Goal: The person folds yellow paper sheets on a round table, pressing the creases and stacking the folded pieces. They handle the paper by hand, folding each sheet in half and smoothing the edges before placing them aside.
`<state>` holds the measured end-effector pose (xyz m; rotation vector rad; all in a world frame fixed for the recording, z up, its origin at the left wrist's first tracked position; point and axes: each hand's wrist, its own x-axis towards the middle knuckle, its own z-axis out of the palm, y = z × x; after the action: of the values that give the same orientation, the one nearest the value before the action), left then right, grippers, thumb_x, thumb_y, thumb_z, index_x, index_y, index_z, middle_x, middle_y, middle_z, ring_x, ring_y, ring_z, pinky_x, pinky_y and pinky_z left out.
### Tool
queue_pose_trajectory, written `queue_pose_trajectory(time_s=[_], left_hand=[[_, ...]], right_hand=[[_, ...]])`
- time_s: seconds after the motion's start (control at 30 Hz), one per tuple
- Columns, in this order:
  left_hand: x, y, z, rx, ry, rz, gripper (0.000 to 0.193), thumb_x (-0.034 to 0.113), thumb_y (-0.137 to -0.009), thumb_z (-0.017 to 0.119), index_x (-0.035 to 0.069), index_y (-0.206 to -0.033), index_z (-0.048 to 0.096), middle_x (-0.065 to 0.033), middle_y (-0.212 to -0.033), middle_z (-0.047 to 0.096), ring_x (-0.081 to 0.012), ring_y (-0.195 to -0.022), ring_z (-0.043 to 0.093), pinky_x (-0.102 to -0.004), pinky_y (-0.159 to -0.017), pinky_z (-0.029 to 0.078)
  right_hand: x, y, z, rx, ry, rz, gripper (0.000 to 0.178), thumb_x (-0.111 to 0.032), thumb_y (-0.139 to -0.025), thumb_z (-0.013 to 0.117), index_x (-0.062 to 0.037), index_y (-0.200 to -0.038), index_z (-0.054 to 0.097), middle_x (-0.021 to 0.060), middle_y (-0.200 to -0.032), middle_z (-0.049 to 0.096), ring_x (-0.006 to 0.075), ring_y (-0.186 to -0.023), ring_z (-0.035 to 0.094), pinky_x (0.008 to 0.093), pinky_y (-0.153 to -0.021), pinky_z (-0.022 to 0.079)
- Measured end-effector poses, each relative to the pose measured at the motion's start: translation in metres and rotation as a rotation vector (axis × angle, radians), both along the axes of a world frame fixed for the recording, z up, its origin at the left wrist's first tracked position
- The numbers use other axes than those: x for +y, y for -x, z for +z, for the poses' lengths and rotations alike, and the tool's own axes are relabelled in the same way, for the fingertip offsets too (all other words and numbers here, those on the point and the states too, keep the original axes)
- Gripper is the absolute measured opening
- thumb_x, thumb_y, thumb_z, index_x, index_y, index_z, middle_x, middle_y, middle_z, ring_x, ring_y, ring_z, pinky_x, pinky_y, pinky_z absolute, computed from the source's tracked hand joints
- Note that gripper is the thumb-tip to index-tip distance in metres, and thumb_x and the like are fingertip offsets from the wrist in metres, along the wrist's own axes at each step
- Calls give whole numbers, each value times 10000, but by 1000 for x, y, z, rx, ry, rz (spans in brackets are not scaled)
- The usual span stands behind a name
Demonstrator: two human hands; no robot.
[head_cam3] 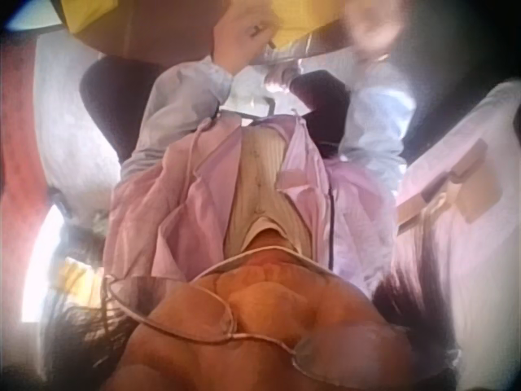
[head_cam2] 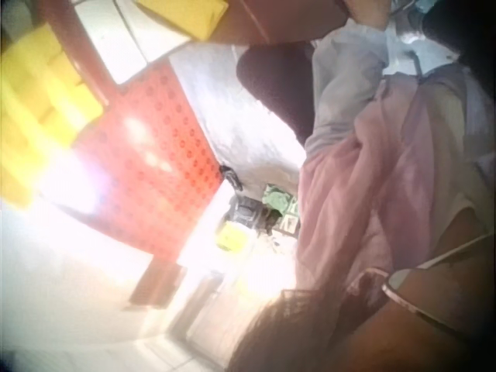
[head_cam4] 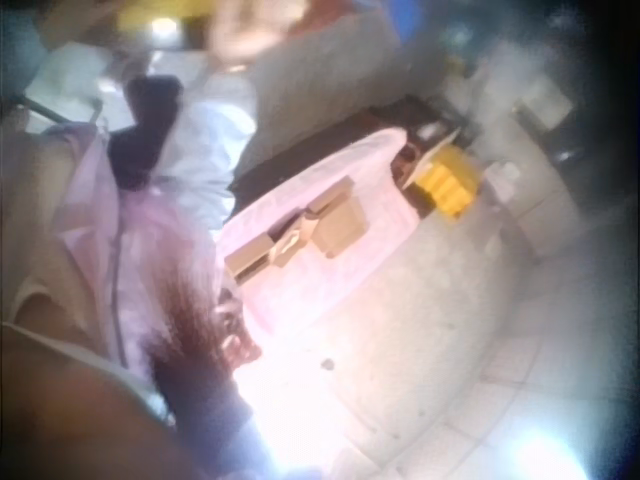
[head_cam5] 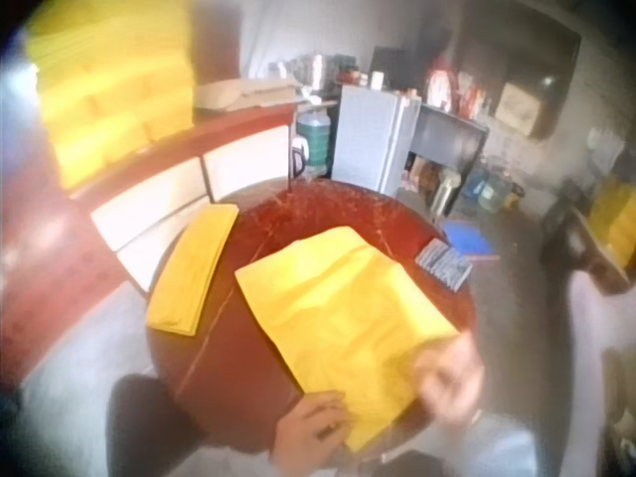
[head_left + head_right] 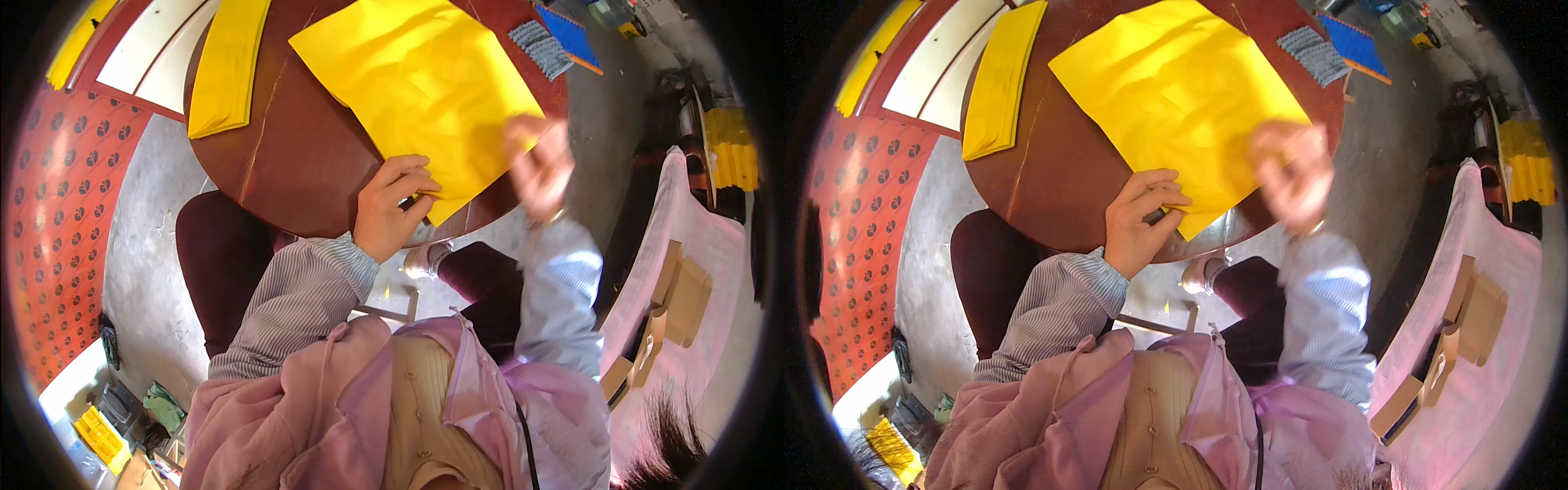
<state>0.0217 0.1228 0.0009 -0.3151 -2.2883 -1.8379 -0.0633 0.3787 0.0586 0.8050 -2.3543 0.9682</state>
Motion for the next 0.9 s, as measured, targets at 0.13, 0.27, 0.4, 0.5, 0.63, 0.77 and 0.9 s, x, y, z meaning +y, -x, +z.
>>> queue_pose_trajectory(time_s=[0.13, 0.27, 0.4, 0.5, 0.63, 0.77, 0.9], left_hand=[[-1, -2, 2, -30, 39, -46, 291, -57, -777, 764, 48, -1042, 824, -145, -1311, 688, -254, -1131, 724, -345, -967, 598], [-6, 5, 2, 97, 153, -62, 291, -50, -781, 758, 25, -1053, 829, -143, -1333, 685, -268, -1112, 727, -365, -947, 611], [-13, 11, 3, 97, 230, -51, 263, -43, -792, 758, 22, -1036, 833, -143, -1321, 693, -270, -1110, 730, -367, -947, 611], [-14, 15, 4, 88, 230, -64, 252, -35, -806, 768, 28, -1041, 834, -141, -1314, 696, -273, -1103, 735, -365, -939, 613], [-16, 17, 7, 30, 171, -83, 233, -21, -832, 780, 28, -1055, 827, -143, -1298, 694, -273, -1094, 737, -353, -926, 614], [-19, 21, 7, 43, 206, -101, 215, -5, -857, 790, 24, -1068, 816, -136, -1279, 694, -267, -1082, 735, -338, -911, 610], [-23, 28, 6, 75, 183, -114, 200, 23, -870, 805, 30, -1070, 808, -128, -1264, 700, -278, -1056, 730, -350, -900, 600]], right_hand=[[86, 131, -36, -16, -116, -417, 358, -246, -990, 769, -122, -1325, 741, 141, -1399, 689, 309, -1155, 697, 395, -1005, 563], [145, 242, -99, -76, -569, -678, 678, -603, -1097, 462, -251, -1673, 397, 30, -1758, 342, 324, -1570, 367, 568, -1248, 323], [157, 271, -118, -280, -733, -795, 674, -646, -1109, 358, -326, -1702, 325, -17, -1783, 287, 317, -1624, 293, 629, -1282, 242], [149, 253, -95, -304, -635, -731, 702, -687, -1059, 474, -371, -1678, 375, -8, -1771, 315, 343, -1610, 311, 660, -1270, 227], [126, 158, -58, -292, -83, -572, 500, -461, -1012, 731, -178, -1419, 667, 62, -1349, 719, 279, -1289, 625, 501, -1101, 464], [64, 8, -31, -376, 426, -50, 97, -71, -1015, 754, -31, -1097, 720, 29, -1001, 769, 133, -916, 703, 308, -855, 576], [-26, -94, -25, -450, 88, 50, 237, 26, -831, 865, -28, -1040, 767, 99, -1058, 729, 143, -828, 706, 283, -664, 580]])
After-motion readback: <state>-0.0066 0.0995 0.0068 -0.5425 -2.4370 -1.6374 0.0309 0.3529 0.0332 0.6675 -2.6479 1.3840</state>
